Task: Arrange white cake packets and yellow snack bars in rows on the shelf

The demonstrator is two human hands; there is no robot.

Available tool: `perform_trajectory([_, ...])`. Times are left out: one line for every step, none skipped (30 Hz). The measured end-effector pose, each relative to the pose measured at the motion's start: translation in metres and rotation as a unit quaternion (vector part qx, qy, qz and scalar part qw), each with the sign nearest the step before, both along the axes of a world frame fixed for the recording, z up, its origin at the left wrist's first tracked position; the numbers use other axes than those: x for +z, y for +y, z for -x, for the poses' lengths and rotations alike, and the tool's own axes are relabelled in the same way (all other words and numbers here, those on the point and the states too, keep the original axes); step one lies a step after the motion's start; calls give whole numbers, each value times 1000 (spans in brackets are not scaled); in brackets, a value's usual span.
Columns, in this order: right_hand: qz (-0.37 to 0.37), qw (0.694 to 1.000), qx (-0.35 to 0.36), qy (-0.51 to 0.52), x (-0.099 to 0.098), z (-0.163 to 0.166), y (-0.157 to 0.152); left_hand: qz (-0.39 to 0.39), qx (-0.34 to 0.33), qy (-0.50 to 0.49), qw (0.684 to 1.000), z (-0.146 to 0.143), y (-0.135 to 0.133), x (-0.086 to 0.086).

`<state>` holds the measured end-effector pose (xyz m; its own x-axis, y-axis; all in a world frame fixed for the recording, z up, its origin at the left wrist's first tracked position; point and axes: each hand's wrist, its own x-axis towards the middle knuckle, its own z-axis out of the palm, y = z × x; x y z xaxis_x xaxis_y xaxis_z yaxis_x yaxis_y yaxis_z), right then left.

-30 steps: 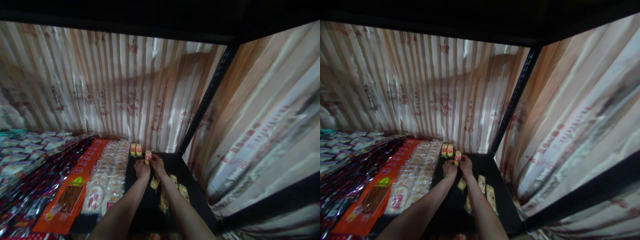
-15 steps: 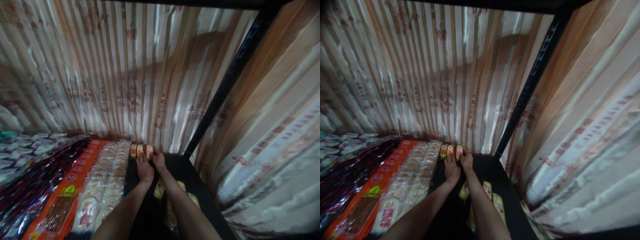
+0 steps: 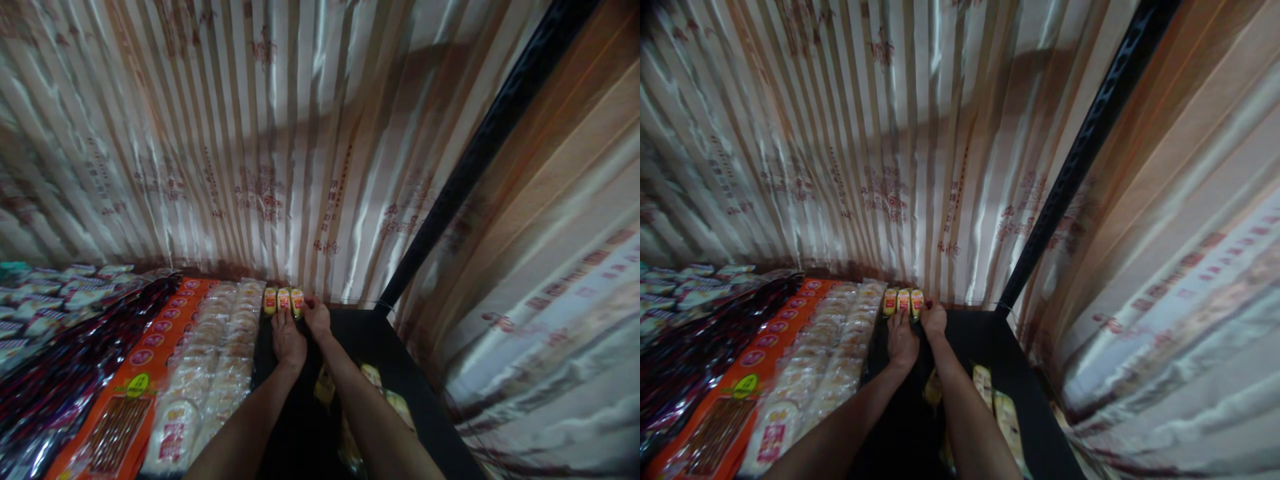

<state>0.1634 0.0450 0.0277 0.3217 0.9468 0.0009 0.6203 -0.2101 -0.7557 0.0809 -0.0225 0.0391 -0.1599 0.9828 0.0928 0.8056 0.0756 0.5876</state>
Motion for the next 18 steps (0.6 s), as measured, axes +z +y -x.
perform_trajectory([1, 1000, -5, -11, 2, 1, -2, 0, -1, -1, 1000, 0, 0, 0])
perform_trajectory([1, 1000, -10, -22, 3, 2, -3, 0, -1, -1, 1000, 1, 0, 1])
perform_trajectory([1, 999, -13, -35, 5, 3, -5, -1, -1, -1, 1000, 1, 0, 1])
perform_trajectory([1, 999, -17, -47, 6, 4, -6, -1, -1, 0, 1000, 1, 0, 1])
perform_trajectory([2, 998, -19, -56, 7, 5, -7, -1, -3, 0, 1000, 2, 0, 1])
perform_trajectory([4, 998, -21, -62, 8, 6, -7, -1, -5, 1, 1000, 2, 0, 1])
perform_trajectory([7, 997, -23, -68, 8, 7, -8, -1, -7, 1, 1000, 2, 0, 1])
perform_trajectory([9, 997, -25, -75, 8, 8, -8, 0, -9, 0, 1000, 2, 0, 1])
perform_trajectory([10, 996, -26, -80, 7, 9, -8, 0, -10, -1, 1000, 3, 1, 1])
perform_trajectory([10, 996, -26, -85, 6, 10, -8, -2, -8, -1, 1000, 3, 1, 0])
perform_trajectory([8, 996, -24, -89, 5, 10, -9, -4, -7, -1, 1000, 3, 1, 0])
perform_trajectory([2, 996, -22, -91, 4, 10, -10, -8, -6, -1, 1000, 4, 1, 0])
perform_trajectory([-7, 995, -19, -93, 4, 10, -11, -12, -5, -1, 1000, 4, 0, 0])
perform_trajectory([-17, 995, -18, -95, 3, 9, -12, -18, -5, -1, 1000, 5, -1, 1])
perform_trajectory([-26, 995, -17, -98, 3, 7, -14, -26, -7, 1, 1000, 5, -2, 2])
perform_trajectory([-33, 994, -18, -101, 4, 5, -16, -33, -10, 2, 999, 5, -5, 3])
perform_trajectory([-38, 993, -20, -107, 5, 2, -19, -41, -16, 3, 999, 4, -8, 5])
perform_trajectory([-40, 993, -23, -113, 7, -1, -23, -48, -25, 2, 999, 4, -11, 6])
